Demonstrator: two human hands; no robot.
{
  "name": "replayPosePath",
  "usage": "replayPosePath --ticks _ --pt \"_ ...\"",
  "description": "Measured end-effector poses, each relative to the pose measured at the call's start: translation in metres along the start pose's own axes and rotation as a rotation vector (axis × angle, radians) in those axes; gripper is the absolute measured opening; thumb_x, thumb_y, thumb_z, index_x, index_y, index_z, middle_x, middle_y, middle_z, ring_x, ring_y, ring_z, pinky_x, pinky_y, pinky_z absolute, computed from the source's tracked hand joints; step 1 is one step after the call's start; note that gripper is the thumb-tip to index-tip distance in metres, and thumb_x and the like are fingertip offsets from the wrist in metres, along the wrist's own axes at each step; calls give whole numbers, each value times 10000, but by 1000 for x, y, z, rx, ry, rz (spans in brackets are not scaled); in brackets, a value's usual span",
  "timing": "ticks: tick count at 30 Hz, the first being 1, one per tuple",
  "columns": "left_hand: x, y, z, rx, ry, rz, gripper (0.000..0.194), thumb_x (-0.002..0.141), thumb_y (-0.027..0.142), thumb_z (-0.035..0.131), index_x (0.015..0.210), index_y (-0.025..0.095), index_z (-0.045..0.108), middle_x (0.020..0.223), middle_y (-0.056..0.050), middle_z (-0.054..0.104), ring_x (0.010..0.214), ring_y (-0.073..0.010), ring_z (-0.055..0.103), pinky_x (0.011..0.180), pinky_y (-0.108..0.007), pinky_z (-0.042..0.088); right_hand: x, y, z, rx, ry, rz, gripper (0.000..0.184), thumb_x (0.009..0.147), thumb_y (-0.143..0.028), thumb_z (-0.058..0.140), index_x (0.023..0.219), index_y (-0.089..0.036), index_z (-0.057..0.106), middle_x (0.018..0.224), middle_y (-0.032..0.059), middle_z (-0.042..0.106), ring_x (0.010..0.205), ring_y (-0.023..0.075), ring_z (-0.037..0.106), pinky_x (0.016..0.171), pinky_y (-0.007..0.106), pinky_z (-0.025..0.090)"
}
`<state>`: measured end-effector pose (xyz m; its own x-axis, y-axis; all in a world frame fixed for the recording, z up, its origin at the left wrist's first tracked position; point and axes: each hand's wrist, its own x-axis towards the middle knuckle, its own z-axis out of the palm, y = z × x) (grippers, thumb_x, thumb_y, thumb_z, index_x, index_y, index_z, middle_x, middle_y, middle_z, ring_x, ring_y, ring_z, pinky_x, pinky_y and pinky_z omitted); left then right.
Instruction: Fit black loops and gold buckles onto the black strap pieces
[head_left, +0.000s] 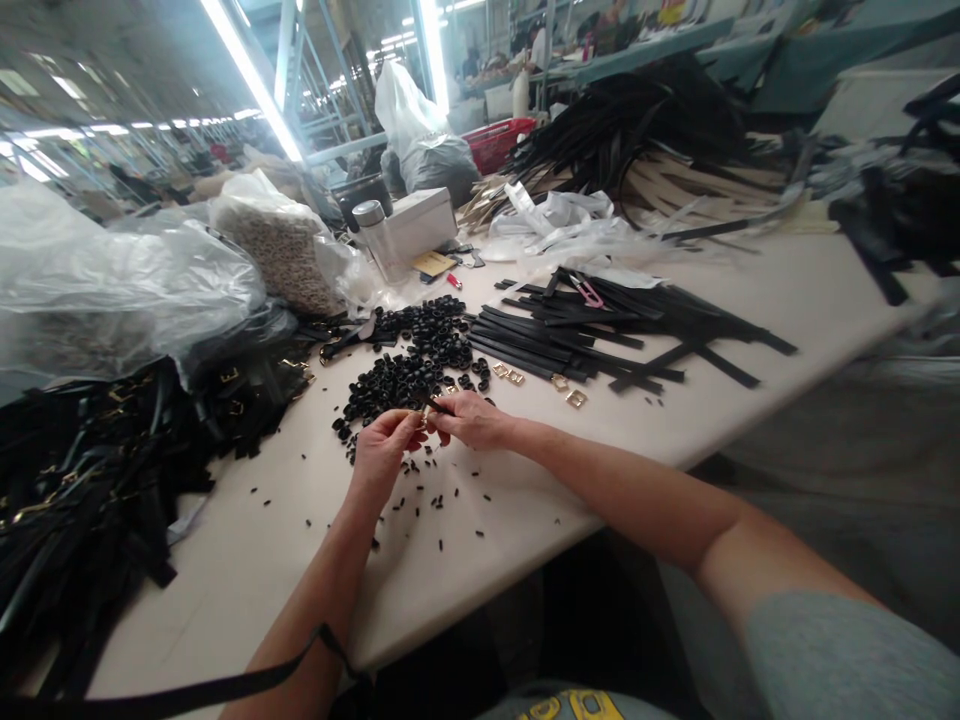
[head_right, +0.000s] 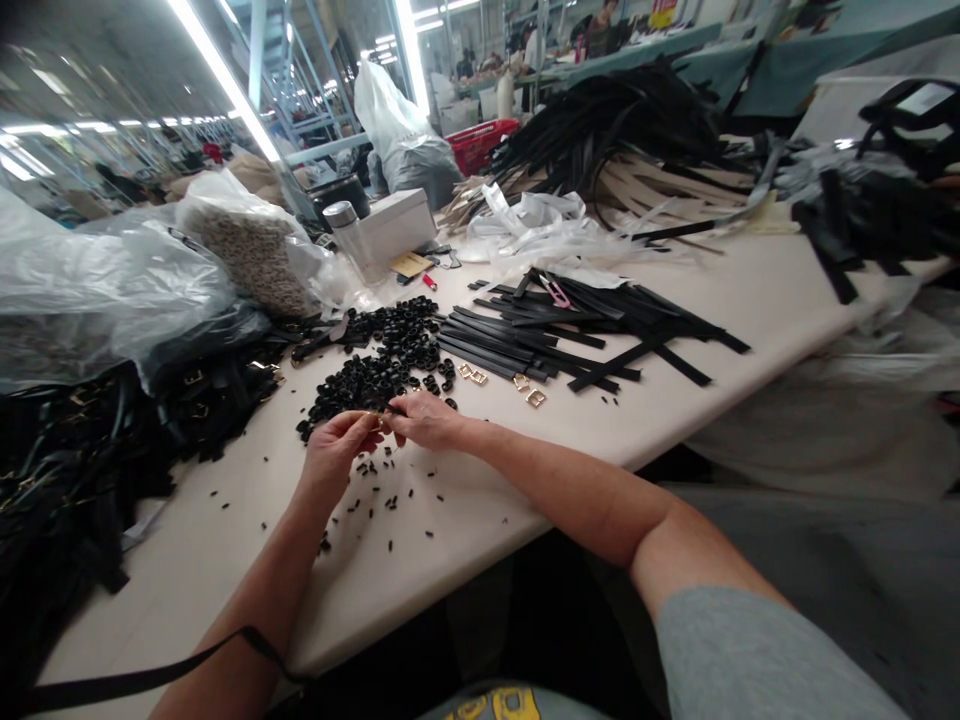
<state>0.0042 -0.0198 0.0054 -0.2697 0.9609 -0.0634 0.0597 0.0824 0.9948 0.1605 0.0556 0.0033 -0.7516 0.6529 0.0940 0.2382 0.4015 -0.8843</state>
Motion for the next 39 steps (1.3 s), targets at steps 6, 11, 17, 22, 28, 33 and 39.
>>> replayPosePath --ticks 6,11,17,22,28,33,39 --pt "1 3 -1 -91 20 -104 355 586 389 833 765 126 676 663 -37 664 546 -106 580 520 -204 451 4 9 -1 180 -2 92 446 955 -451 406 761 -121 635 568 -10 609 424 50 446 476 184 344" --pt "6 2 -7 -248 31 -195 389 526 362 867 755 125 660 636 -18 648 546 -94 586 512 -183 451 6 11 -9 363 149 140 596 936 -570 310 680 -120 606 512 -6 539 365 51 375 395 194 292" --pt "4 3 -10 -294 16 -110 328 582 351 844 751 141 657 662 -10 652 551 -80 570 527 -180 453 0 2 -13 273 238 38 245 837 -337 548 696 -139 578 585 -22 553 497 65 451 497 186 359" --pt "0 7 -10 -243 57 15 281 626 343 816 775 156 669 681 -12 665 572 -93 580 569 -207 474 -2 -2 -14 195 280 -32 209 835 -284 525 684 -147 571 594 -20 550 546 75 468 532 190 367" --pt "2 4 -13 -209 56 37 272 643 346 806 781 153 672 690 -17 668 582 -104 589 581 -223 482 -2 0 -12 296 229 -7 220 835 -315 527 707 -144 580 579 -24 552 453 59 421 454 185 338" --pt "3 3 -12 -195 56 -29 311 609 366 824 766 145 672 677 -11 657 565 -102 593 573 -221 497 -4 -3 -7 283 147 -47 198 825 -298 545 709 -142 588 561 -32 541 468 60 417 458 181 320" --pt "2 6 -11 -245 17 -72 356 575 385 836 769 137 671 671 -12 661 544 -104 598 550 -216 499 -6 -4 0 48 89 -92 188 837 -266 549 706 -143 604 591 -29 555 536 69 452 529 191 329"
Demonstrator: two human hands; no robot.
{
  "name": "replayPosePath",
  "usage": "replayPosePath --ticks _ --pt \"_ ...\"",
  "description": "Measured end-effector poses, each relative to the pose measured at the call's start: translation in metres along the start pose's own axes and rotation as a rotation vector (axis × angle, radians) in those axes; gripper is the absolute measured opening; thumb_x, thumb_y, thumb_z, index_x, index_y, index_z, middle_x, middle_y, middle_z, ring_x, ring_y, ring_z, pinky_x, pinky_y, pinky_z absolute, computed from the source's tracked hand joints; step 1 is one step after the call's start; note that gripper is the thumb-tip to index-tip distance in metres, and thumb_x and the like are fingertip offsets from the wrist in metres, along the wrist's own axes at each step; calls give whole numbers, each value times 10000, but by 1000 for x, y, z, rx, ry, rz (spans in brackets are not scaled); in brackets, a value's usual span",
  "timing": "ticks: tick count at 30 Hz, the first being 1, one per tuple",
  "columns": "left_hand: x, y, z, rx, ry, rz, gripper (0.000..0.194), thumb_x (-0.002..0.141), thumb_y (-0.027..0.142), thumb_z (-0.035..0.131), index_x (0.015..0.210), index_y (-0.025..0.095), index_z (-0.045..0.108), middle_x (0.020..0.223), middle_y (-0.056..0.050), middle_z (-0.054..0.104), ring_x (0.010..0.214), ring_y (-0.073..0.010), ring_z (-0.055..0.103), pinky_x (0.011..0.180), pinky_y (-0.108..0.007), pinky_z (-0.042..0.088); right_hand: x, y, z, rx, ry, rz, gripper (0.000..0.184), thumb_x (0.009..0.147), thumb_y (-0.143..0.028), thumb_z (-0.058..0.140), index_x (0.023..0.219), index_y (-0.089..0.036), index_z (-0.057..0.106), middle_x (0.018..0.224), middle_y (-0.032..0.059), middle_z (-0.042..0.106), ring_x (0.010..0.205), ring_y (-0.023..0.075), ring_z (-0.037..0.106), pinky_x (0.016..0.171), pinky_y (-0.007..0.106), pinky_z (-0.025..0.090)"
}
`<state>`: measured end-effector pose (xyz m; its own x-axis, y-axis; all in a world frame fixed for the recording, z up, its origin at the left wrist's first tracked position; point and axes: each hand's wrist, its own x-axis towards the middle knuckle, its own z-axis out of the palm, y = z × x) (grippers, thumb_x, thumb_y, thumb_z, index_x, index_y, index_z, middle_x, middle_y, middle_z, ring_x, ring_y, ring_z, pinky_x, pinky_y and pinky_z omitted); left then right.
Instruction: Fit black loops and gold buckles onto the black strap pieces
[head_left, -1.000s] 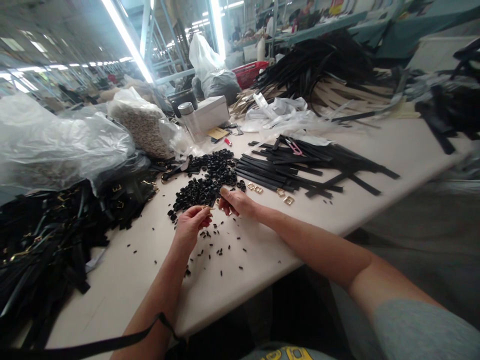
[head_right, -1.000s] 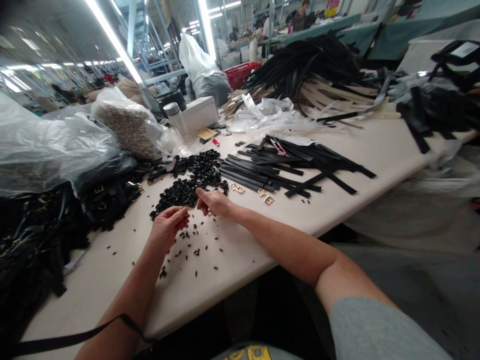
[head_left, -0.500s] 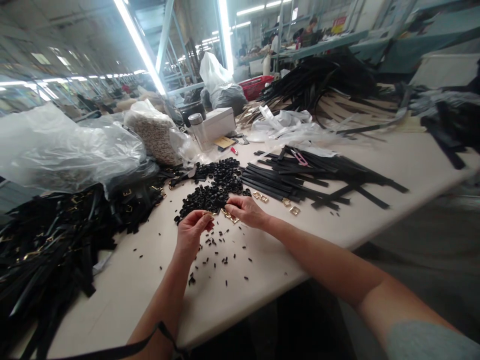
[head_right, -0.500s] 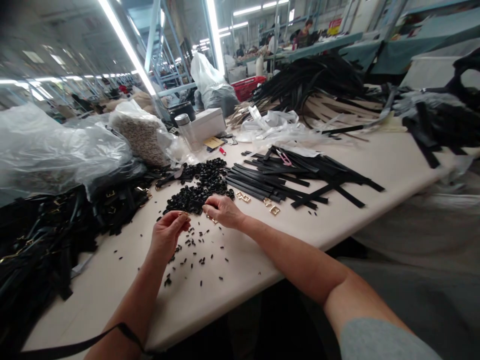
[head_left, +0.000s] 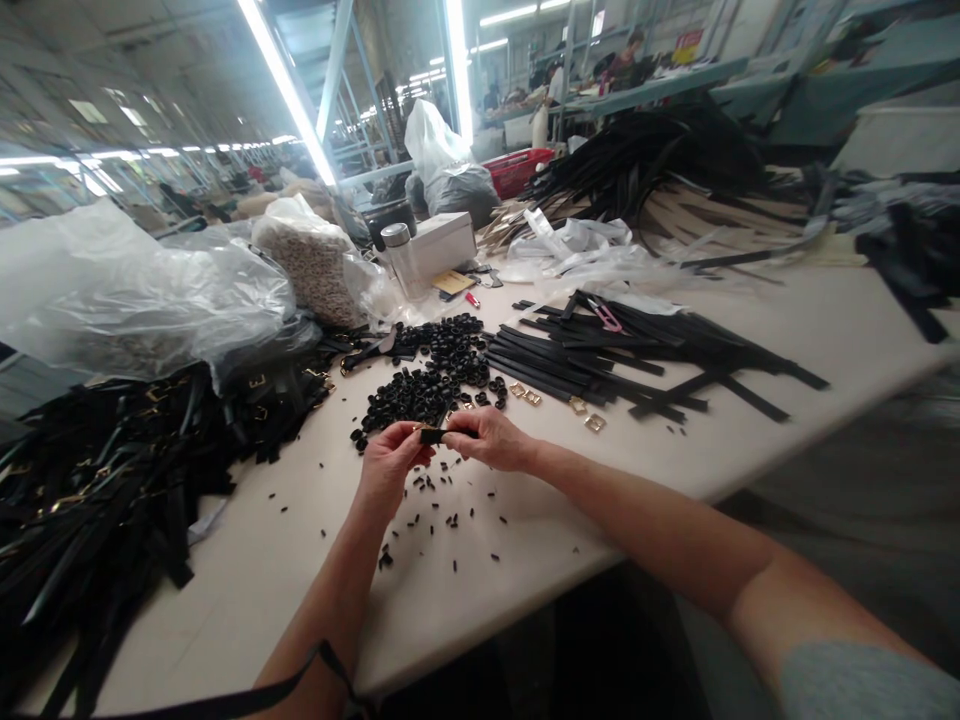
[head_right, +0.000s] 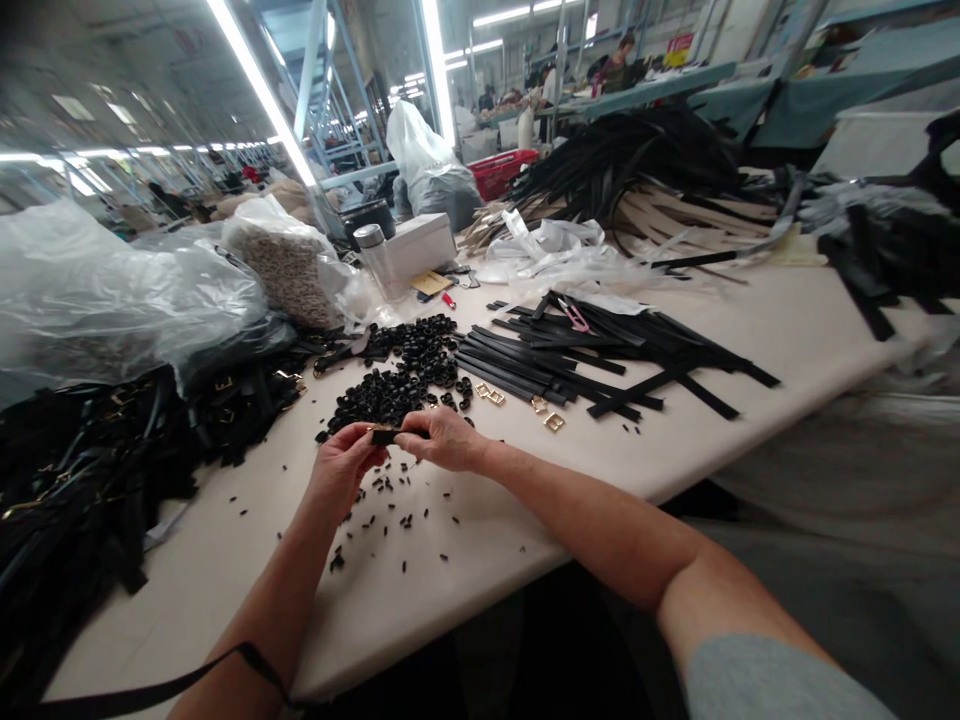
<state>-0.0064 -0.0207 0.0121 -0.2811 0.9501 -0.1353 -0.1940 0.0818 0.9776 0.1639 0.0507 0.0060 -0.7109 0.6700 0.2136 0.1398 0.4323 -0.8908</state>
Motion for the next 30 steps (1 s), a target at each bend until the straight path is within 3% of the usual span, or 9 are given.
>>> replayPosePath --ticks 9,14,17,23,30 --pt "2 -5 -3 21 -28 7 366 685 434 768 857 128 667 729 -44 697 570 -109 618 554 -216 506 2 2 0 -159 76 -3 170 827 -229 548 701 -140 618 590 -37 516 545 62 413 532 200 278" --pt "4 -5 -8 109 44 93 335 682 399 781 849 129 672 725 -33 691 576 -105 617 574 -218 516 3 3 -2 -60 154 18 197 839 -231 534 672 -143 591 571 -35 538 523 62 432 534 194 312" --pt "3 -3 -8 144 28 99 314 680 384 786 831 132 676 714 -30 688 570 -105 615 573 -219 515 5 9 -2 -13 202 69 174 859 -234 517 751 -145 621 595 -25 585 528 66 475 556 193 346" --pt "-2 0 -2 199 -38 119 307 674 375 790 834 135 684 678 -34 685 539 -121 616 522 -223 498 6 13 4 59 75 104 152 853 -227 547 905 -141 662 616 -24 610 541 68 496 566 191 365" --pt "1 -1 -9 110 -32 100 308 699 352 779 917 152 692 659 -20 673 520 -103 599 511 -206 493 7 15 7 254 -1 118 169 847 -262 568 915 -132 652 573 -49 565 453 41 395 480 175 322"
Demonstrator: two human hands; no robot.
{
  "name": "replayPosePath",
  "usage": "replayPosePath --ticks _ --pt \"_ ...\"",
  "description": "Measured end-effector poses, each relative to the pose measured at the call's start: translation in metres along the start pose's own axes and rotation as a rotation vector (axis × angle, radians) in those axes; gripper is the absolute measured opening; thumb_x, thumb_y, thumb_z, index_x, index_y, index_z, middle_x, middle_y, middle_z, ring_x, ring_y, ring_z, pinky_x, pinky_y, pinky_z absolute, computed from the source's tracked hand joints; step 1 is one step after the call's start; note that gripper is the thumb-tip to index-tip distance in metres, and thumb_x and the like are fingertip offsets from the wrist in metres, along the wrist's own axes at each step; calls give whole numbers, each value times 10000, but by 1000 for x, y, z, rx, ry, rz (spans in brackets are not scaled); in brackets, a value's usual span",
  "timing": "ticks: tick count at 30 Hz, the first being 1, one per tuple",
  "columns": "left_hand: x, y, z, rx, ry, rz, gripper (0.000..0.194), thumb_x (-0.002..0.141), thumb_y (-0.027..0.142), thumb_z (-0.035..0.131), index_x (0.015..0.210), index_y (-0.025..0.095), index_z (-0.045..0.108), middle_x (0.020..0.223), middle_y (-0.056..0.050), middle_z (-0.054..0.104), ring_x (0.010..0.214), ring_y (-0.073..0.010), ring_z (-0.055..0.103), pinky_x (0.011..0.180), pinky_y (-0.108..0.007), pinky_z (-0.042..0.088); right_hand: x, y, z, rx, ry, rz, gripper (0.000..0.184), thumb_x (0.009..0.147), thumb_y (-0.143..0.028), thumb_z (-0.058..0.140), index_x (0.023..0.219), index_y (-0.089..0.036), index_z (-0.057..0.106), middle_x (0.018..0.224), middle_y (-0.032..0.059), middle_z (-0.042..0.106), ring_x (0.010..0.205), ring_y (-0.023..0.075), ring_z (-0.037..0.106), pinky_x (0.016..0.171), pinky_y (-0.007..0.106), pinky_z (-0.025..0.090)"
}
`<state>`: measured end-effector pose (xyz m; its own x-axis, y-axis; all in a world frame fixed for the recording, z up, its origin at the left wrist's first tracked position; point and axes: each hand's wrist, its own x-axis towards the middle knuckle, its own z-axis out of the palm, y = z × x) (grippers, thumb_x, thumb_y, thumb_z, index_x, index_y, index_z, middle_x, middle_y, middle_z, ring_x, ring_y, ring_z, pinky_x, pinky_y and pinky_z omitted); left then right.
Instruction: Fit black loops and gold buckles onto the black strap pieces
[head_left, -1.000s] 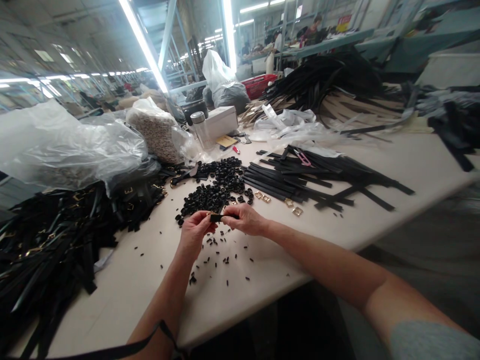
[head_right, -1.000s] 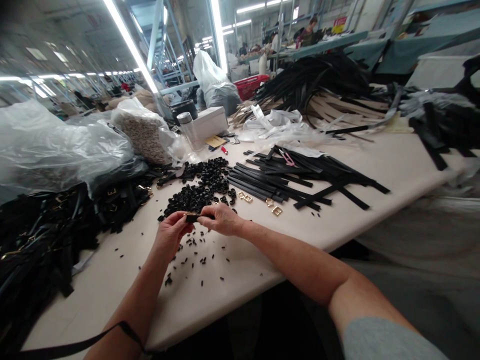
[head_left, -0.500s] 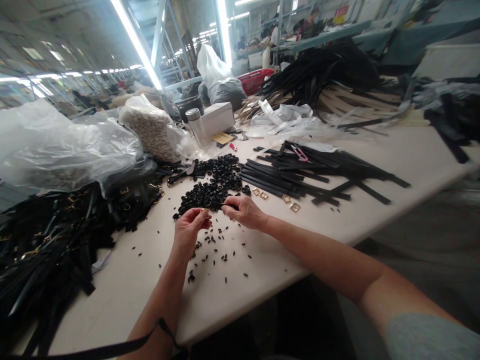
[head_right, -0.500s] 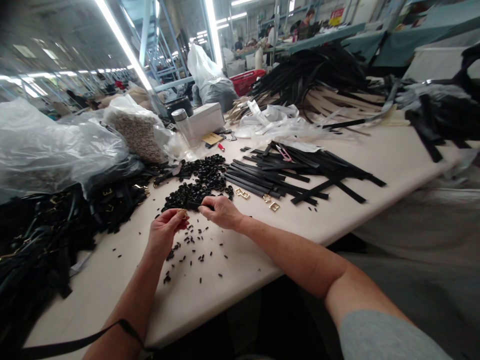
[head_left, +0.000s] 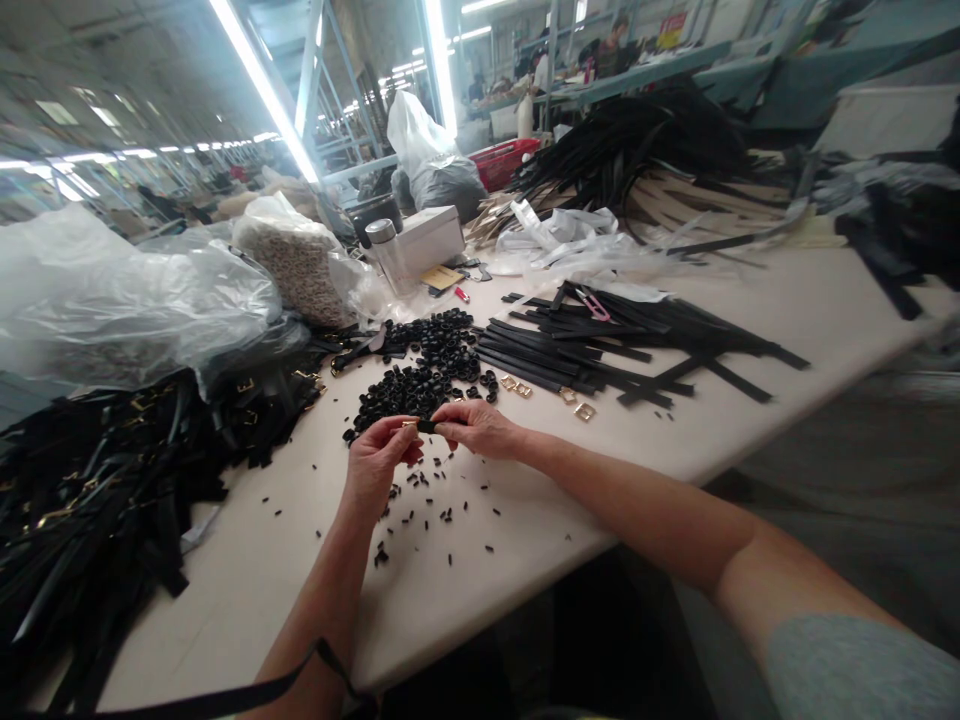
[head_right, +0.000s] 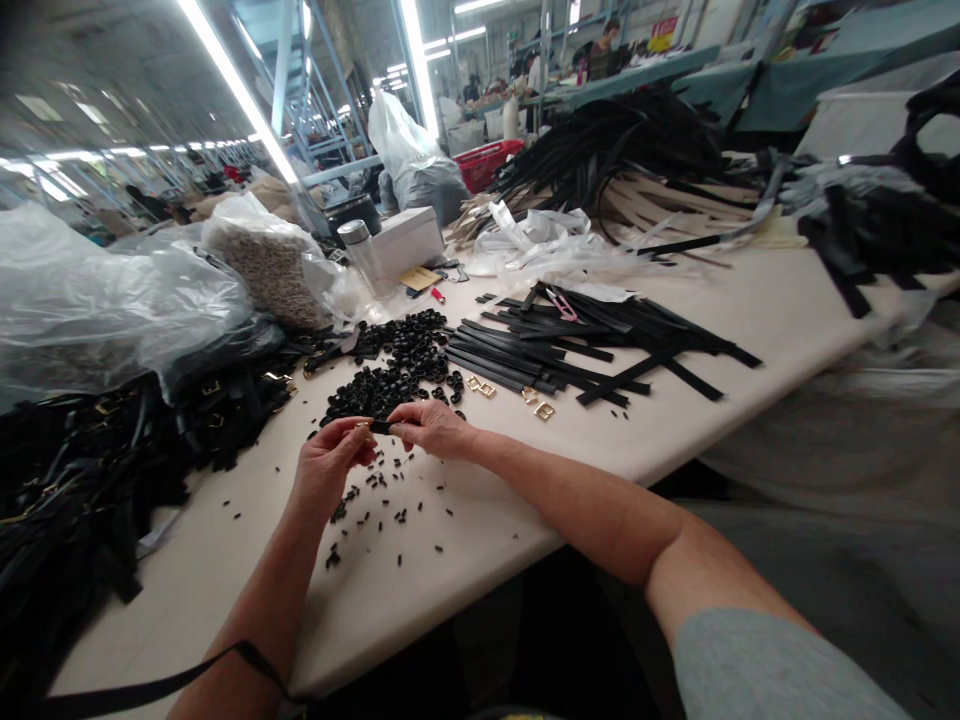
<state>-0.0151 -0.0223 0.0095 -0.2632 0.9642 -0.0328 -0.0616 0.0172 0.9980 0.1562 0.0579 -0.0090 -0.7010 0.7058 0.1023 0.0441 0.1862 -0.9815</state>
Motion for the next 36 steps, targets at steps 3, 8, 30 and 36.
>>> replayPosePath --ticks 3,8,30,36 --pt "2 1 -3 -90 -24 -70 323 693 338 787 946 161 692 639 -5 650 511 -82 577 489 -173 471 0 2 -1 52 -32 11 182 842 -281 572 921 -134 647 564 -55 559 420 35 367 432 172 290" --pt "3 3 -3 -216 -63 -179 331 634 313 830 889 142 706 612 2 612 517 -62 549 480 -143 455 -2 -2 -1 87 -80 15 198 846 -305 568 901 -133 647 571 -49 560 390 34 369 393 171 280" --pt "1 1 6 -295 -107 -306 345 593 349 850 791 132 670 611 26 544 486 -32 456 445 -126 380 -5 -8 -7 -33 -191 -40 166 870 -275 525 876 -137 616 593 -44 565 488 58 422 484 174 320" --pt "1 -5 10 -155 -52 -207 342 616 359 829 842 136 703 636 2 603 513 -55 502 494 -167 425 -2 -1 -4 -127 -138 -65 195 893 -290 526 827 -135 624 597 -34 583 517 54 460 523 166 344"
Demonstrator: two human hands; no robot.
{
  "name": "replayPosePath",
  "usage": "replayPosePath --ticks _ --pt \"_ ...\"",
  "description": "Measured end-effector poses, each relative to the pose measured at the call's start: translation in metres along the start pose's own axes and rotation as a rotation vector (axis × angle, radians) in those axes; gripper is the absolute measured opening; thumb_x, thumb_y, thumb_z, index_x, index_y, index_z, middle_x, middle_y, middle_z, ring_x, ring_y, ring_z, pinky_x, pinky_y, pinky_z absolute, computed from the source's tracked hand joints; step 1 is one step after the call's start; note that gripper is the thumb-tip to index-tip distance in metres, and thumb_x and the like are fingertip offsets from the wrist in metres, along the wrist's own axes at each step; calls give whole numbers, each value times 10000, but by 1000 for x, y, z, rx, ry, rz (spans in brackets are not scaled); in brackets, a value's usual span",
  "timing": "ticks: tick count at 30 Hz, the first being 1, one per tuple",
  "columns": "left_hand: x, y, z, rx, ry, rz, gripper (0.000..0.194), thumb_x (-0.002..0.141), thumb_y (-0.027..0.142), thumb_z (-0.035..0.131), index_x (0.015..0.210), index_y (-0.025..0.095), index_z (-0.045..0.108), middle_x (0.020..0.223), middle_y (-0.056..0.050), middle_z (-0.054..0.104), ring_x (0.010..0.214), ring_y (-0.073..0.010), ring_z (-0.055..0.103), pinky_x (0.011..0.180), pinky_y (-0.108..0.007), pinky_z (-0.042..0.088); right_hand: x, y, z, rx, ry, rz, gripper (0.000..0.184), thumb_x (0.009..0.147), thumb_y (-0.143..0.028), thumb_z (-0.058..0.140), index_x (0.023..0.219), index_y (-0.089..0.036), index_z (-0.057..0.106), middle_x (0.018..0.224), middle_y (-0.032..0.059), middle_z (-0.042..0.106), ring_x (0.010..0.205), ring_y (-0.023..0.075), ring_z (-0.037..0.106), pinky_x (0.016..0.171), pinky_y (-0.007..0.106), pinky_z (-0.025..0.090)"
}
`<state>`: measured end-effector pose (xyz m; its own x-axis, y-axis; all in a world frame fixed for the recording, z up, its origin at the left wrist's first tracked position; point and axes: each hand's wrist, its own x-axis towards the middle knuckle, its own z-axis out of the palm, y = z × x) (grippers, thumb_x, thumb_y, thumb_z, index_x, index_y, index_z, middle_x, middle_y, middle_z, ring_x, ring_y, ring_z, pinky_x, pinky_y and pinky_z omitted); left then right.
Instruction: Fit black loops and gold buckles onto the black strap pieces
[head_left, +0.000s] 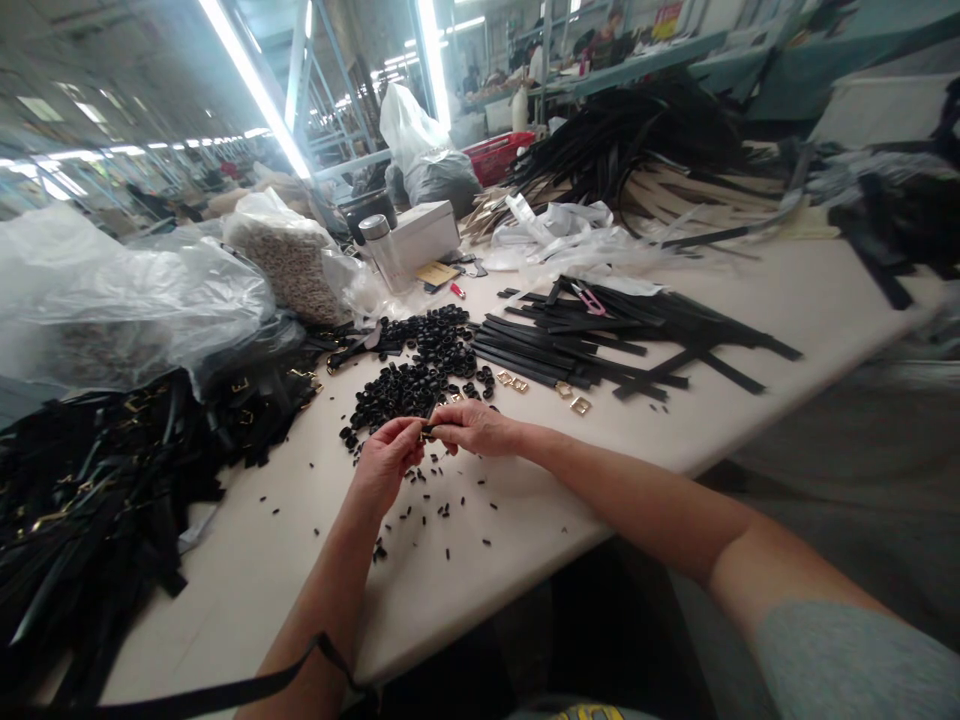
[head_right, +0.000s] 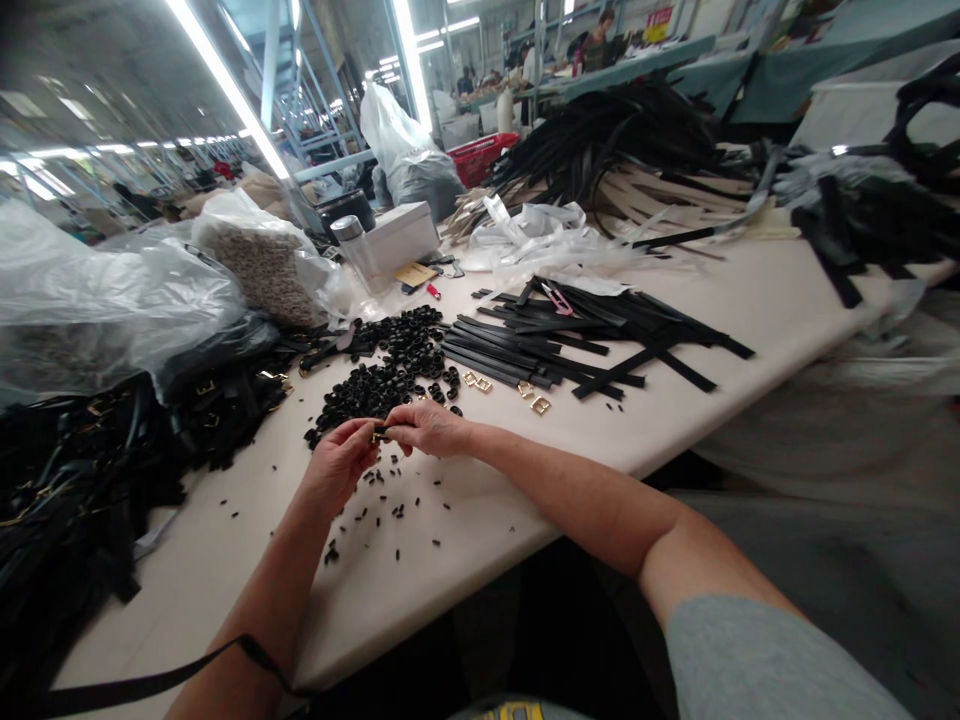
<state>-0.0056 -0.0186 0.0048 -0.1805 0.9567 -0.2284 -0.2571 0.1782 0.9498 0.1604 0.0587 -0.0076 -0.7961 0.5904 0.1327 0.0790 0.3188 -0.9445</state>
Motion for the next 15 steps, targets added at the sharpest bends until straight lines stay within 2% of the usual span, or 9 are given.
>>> replayPosePath --ticks 4,7,10,13,15 --pt "-4 0 5 197 -4 151 333 691 372 771 932 146 730 672 -20 648 541 -75 511 516 -193 427 1 -3 2 5 30 37 207 892 -278 520 776 -128 604 582 -36 565 486 52 442 483 170 330" --pt "-7 3 6 290 19 198 344 690 368 770 956 152 735 695 -28 671 555 -90 527 540 -212 448 -1 -8 1 61 10 62 187 891 -260 493 804 -130 595 579 -46 551 432 42 408 443 169 317" --pt "-6 5 3 244 40 170 351 669 355 786 953 156 734 680 -24 670 551 -96 548 535 -214 457 -4 -12 -2 129 -63 63 119 838 -183 496 880 -140 599 639 -43 581 441 39 443 440 155 345" --pt "-3 5 -3 116 26 83 325 633 331 811 886 144 729 675 -23 663 523 -79 544 507 -194 452 -7 -16 -6 160 -174 82 178 768 -120 505 913 -147 604 722 -28 616 507 52 523 478 153 406" --pt "-1 6 -6 39 31 33 315 603 311 828 842 137 719 676 -21 656 520 -75 551 496 -182 456 -8 -18 -8 163 -253 114 180 776 -139 501 921 -145 608 735 -20 621 514 59 537 486 163 427"
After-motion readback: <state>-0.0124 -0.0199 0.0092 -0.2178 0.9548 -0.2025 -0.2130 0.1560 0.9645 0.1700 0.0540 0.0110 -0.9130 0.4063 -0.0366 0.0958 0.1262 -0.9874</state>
